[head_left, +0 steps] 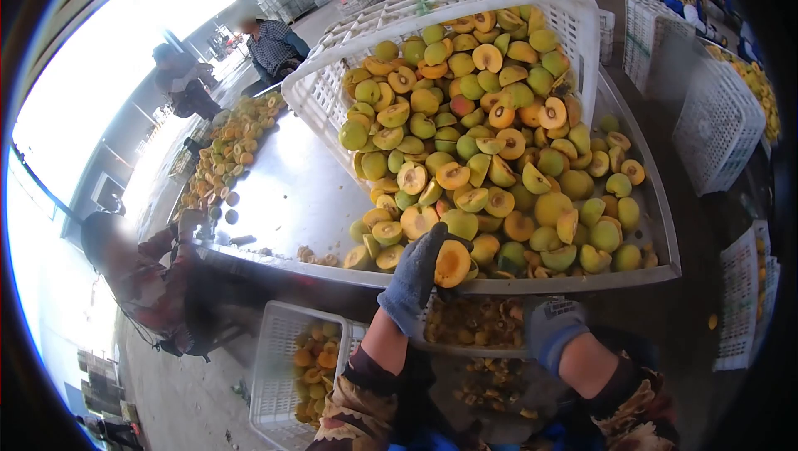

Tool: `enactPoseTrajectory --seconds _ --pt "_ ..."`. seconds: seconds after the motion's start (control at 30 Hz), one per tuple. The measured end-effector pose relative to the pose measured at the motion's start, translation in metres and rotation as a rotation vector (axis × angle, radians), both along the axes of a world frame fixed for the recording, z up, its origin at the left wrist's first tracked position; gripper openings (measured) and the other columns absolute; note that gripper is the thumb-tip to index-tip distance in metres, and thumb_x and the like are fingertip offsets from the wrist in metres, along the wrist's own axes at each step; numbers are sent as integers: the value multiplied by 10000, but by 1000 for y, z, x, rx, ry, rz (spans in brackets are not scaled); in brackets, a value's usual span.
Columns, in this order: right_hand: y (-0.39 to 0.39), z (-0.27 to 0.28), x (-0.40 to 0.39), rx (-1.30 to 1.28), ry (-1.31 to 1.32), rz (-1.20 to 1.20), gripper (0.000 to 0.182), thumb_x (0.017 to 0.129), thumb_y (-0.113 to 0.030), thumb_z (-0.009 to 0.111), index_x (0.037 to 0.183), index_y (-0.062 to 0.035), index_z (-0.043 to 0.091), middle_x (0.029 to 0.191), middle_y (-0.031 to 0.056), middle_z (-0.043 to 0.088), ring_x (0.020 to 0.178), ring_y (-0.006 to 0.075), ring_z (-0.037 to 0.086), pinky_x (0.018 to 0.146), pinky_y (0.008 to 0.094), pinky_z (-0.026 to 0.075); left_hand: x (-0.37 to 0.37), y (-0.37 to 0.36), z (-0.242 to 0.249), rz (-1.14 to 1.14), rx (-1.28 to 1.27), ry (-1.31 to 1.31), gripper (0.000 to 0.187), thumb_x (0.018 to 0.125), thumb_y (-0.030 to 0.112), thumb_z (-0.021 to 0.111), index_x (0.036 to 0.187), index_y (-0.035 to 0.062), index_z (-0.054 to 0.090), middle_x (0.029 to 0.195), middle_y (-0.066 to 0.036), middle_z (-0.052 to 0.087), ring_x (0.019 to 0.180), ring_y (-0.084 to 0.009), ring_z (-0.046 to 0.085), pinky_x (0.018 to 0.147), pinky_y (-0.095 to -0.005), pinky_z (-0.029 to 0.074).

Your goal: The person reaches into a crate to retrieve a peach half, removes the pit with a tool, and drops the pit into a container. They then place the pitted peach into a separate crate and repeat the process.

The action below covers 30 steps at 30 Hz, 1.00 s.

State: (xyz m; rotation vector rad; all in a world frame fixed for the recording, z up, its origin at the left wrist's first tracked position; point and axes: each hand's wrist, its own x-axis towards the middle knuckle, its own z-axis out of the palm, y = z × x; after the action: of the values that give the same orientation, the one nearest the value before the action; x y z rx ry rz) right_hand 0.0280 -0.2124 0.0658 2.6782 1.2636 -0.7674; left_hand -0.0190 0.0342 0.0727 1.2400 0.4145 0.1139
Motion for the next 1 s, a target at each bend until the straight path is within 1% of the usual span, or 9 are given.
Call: enactPoseTrajectory --seconds 0.13,0.37,0.4,0.5,0.63,0.73,0.83,0.97,1.0 --pt "2 -26 -4 -76 -29 105 205 845 -195 608 966 -117 755 947 99 721 881 300 707 602 502 535 -2 -8 7 -42 -23 -22 403 1020 338 538 1119 -35 656 1036 -86 692 894 -141 657 825 -276 528" --pt "-10 -13 11 75 59 152 311 928 -197 521 1163 -93 696 1164 117 689 1054 326 670 805 496 543 -57 15 39 151 490 81 315 963 275 637 1142 16 652 954 -54 663 848 -100 611 688 -271 531" --pt "-12 9 9 57 75 225 315 932 -206 515 1167 -93 693 1171 128 685 1058 331 667 823 488 540 -73 21 47 182 773 164 309 958 275 636 1135 23 653 917 -68 669 837 -99 606 716 -269 520" --pt "-13 17 9 -64 -9 364 323 940 -227 508 1169 -94 691 1184 150 678 1058 342 665 868 468 529 -128 50 54 278 1207 635 458 877 437 635 1132 58 671 1083 -235 676 1061 -373 644 922 -439 493" --pt "-10 -19 10 -40 -17 148 329 938 -243 521 1184 -97 685 1209 150 671 1064 333 666 871 473 527 -208 92 13 -10 1484 1146 563 843 476 644 1234 73 621 1178 -225 652 1112 -371 623 976 -442 478" --pt "-15 40 3 103 200 29 331 936 -240 533 1200 -103 675 1236 135 666 1087 314 663 856 489 529 -211 87 4 2 1680 991 633 818 482 678 1290 71 586 1237 -218 625 1130 -364 616 993 -440 473" --pt "-5 -6 3 6 50 -57 356 928 -286 529 1180 -80 675 1205 168 671 1095 339 655 886 487 516 -151 60 31 158 1385 696 605 834 441 692 1290 58 582 1251 -217 614 1120 -352 621 983 -432 479" --pt "-10 21 3 201 354 87 481 905 -436 551 1124 -28 681 1087 224 687 1075 380 640 930 441 488 -47 20 51 48 1322 386 513 882 400 661 1250 48 593 1140 -223 644 982 -367 661 853 -448 518" --pt "-10 33 1 225 413 50 468 888 -445 587 1092 -37 694 1066 222 693 1048 378 651 916 439 491 -22 1 55 41 1331 289 481 895 311 681 1273 25 600 1094 -195 689 918 -289 698 851 -384 541"
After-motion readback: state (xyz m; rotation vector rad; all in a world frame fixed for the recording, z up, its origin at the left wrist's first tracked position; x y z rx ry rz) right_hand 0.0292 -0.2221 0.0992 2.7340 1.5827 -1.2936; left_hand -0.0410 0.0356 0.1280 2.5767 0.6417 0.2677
